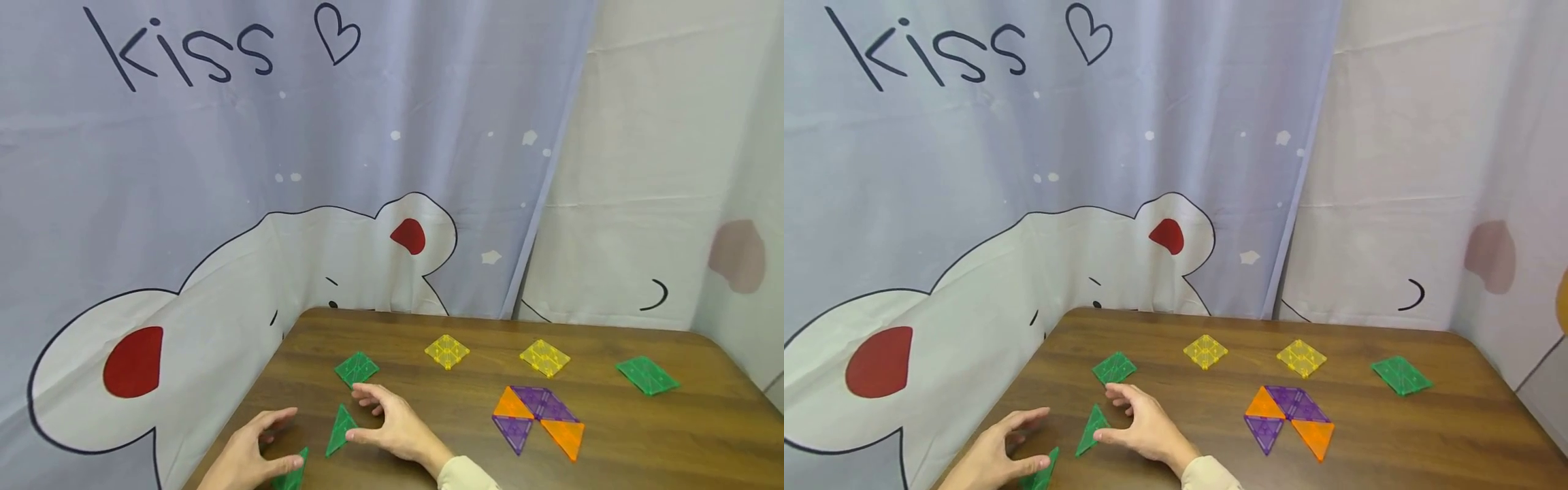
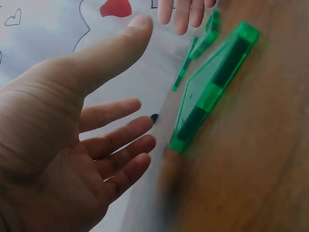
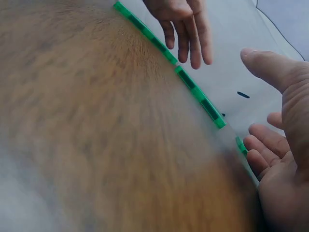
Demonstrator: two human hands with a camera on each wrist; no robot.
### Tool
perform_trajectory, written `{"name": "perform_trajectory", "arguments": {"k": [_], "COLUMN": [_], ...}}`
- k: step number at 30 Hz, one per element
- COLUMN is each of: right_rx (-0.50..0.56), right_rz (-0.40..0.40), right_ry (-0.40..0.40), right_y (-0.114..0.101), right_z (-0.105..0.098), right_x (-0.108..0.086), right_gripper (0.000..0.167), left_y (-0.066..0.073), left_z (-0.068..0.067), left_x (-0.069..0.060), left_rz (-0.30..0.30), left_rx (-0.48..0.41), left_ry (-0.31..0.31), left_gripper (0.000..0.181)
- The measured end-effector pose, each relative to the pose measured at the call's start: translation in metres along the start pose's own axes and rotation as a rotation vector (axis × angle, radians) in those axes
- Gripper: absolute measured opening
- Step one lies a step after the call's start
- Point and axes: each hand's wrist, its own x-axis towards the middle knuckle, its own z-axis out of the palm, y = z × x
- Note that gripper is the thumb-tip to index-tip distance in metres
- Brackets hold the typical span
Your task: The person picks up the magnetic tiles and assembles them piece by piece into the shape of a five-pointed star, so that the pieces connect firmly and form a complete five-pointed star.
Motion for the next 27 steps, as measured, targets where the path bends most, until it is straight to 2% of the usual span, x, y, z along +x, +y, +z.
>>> {"name": "perform_trajectory", "arguments": {"k": [3,6,10,12,14,16,19,23,27], "right_rx": [-0.036,-0.079,-0.121,-0.145,-0.17,-0.199,-0.247,-0.292,-0.315], "right_rz": [-0.017,-0.024,-0.028,-0.035,-0.027,-0.013,0.016,0.033,0.046], "right_ry": [-0.018,-0.032,-0.059,-0.072,-0.082,-0.087,-0.092,-0.1,-0.107], "right_y": [-0.001,0.0,0.0,0.0,-0.001,-0.003,-0.005,-0.008,-0.009], "right_z": [0.001,0.003,0.005,0.005,0.005,0.005,0.005,0.007,0.009], "right_x": [0.001,0.001,0.0,0.001,0.001,0.002,0.003,0.003,0.001], "right_gripper": [0.079,0.08,0.082,0.082,0.082,0.083,0.085,0.087,0.087], "left_y": [-0.006,-0.02,-0.055,-0.075,-0.09,-0.097,-0.092,-0.07,-0.061], "left_z": [-0.001,0.001,0.009,0.014,0.018,0.021,0.022,0.02,0.021], "left_x": [-0.003,-0.002,0.004,0.008,0.01,0.012,0.012,0.01,0.011], "left_rz": [0.092,0.203,0.38,0.444,0.465,0.452,0.452,0.48,0.483], "left_rx": [-0.018,-0.025,0.008,0.034,0.056,0.059,0.063,0.048,0.064], "left_ry": [-0.063,-0.094,-0.078,-0.08,-0.097,-0.121,-0.12,-0.082,-0.044], "left_gripper": [0.081,0.079,0.077,0.077,0.076,0.073,0.069,0.061,0.063]}}
